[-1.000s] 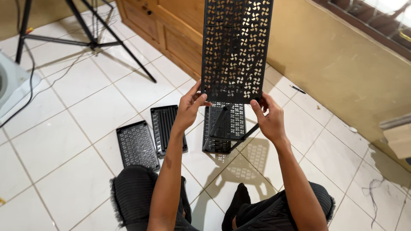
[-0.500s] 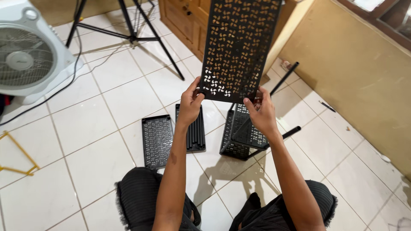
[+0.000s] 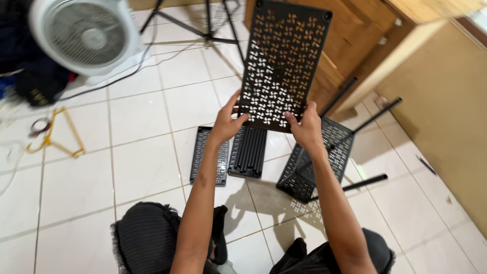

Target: The person assembles a black plastic storage rack by inserting vertical rods into perforated shelves and stacking them. The person handles multiple shelves and rods, aligning and securing them to form a multi-tiered structure.

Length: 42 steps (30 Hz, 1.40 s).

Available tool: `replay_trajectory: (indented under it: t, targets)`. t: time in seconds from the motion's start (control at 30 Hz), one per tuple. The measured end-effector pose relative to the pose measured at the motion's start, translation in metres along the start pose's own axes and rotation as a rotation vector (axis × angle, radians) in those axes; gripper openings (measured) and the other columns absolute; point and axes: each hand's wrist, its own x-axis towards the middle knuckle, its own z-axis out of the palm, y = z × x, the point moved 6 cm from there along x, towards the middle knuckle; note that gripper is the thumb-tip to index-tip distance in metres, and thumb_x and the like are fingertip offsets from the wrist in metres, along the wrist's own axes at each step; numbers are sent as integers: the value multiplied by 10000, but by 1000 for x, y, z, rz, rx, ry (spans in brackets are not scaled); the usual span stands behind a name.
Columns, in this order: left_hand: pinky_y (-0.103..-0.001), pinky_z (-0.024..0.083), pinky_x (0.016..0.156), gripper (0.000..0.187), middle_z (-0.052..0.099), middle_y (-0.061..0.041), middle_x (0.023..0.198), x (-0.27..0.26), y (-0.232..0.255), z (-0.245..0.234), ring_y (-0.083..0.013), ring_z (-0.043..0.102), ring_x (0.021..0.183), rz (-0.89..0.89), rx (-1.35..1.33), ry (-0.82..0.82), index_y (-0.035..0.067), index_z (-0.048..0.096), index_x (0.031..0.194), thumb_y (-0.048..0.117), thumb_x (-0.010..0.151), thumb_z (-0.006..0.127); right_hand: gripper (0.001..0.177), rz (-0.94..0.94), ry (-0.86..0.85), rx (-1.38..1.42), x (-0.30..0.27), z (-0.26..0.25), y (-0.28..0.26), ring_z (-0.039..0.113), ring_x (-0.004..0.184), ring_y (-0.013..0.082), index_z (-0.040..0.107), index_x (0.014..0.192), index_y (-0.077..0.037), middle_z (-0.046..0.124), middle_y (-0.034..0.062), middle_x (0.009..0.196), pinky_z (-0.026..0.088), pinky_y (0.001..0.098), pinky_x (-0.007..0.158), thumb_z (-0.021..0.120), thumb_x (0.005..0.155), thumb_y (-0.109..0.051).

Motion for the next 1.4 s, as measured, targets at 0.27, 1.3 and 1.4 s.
replay_trajectory:
  t: [0.27, 1.3, 1.4]
  targets:
    - [-342, 582, 748, 482, 704, -145, 1018, -25, -73, -50, -209, 718, 835, -23, 336, 211, 63, 668, 1356, 320, 952, 727, 546, 5, -141, -40, -22, 88, 52, 695, 804, 324, 526, 1167, 116, 705, 246, 953, 556, 429, 727, 777, 905, -292]
    - [-399, 448, 1080, 548, 570, -171, 1444, -156, -329, -131, -346, 557, 1310, -571, 399, 389, 89, 432, 1529, 186, 1015, 595, 756, 406, -639, 283, -128, 358, 173, 609, 919, 196, 392, 1525, 88, 663, 224, 1150, 541, 321, 804, 790, 901, -61]
    - [-388, 457, 1070, 560, 593, -163, 1429, -161, -336, -136, -329, 573, 1298, -577, 381, 405, 121, 455, 1517, 179, 990, 637, 750, 393, -636, 225, -127, 366, 175, 662, 1077, 199, 382, 1509, 65, 626, 185, 1309, 550, 325, 905, 779, 885, -58]
